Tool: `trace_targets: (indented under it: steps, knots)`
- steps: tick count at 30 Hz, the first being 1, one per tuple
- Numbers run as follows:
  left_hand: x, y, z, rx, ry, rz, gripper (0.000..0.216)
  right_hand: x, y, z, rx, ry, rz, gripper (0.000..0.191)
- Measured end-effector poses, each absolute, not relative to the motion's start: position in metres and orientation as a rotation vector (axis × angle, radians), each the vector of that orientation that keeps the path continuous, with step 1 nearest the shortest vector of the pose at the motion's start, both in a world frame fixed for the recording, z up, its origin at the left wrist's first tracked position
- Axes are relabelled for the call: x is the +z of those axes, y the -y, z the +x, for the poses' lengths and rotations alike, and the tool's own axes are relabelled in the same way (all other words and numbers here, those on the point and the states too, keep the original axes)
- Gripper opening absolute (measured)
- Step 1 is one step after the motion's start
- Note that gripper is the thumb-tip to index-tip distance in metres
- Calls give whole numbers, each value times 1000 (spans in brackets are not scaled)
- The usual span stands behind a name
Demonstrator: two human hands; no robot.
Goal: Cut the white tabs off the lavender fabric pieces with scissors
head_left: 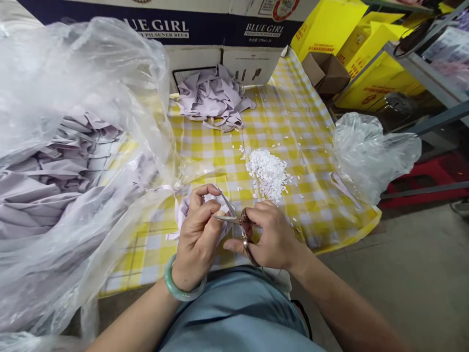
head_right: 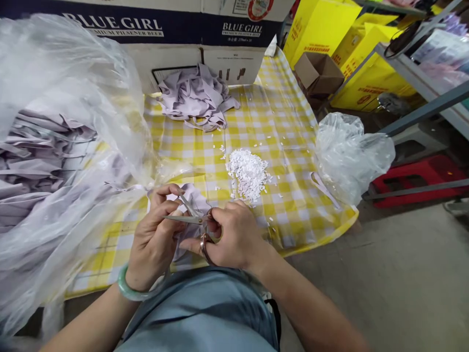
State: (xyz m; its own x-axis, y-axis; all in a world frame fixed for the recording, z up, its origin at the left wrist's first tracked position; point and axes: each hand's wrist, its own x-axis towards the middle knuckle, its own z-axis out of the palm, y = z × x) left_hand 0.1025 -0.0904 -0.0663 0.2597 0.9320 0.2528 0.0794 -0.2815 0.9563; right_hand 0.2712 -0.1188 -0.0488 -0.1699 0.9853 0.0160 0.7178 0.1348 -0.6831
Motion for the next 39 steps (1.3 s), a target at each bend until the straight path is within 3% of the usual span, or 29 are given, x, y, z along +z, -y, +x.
trace_targets:
  steps: [27, 35, 39]
  knots:
    - [-68, 88, 112, 1118, -897, 1692, 26, -57, 120, 276, 800, 1869, -1646, 46]
    - [-71, 78, 145, 1009, -851, 1759, 26, -65, 133, 302, 683, 1774, -1873, 45]
    - [-80, 70, 162, 945, -785, 1777, 26, -73, 140, 317, 798, 1590, -2006, 46]
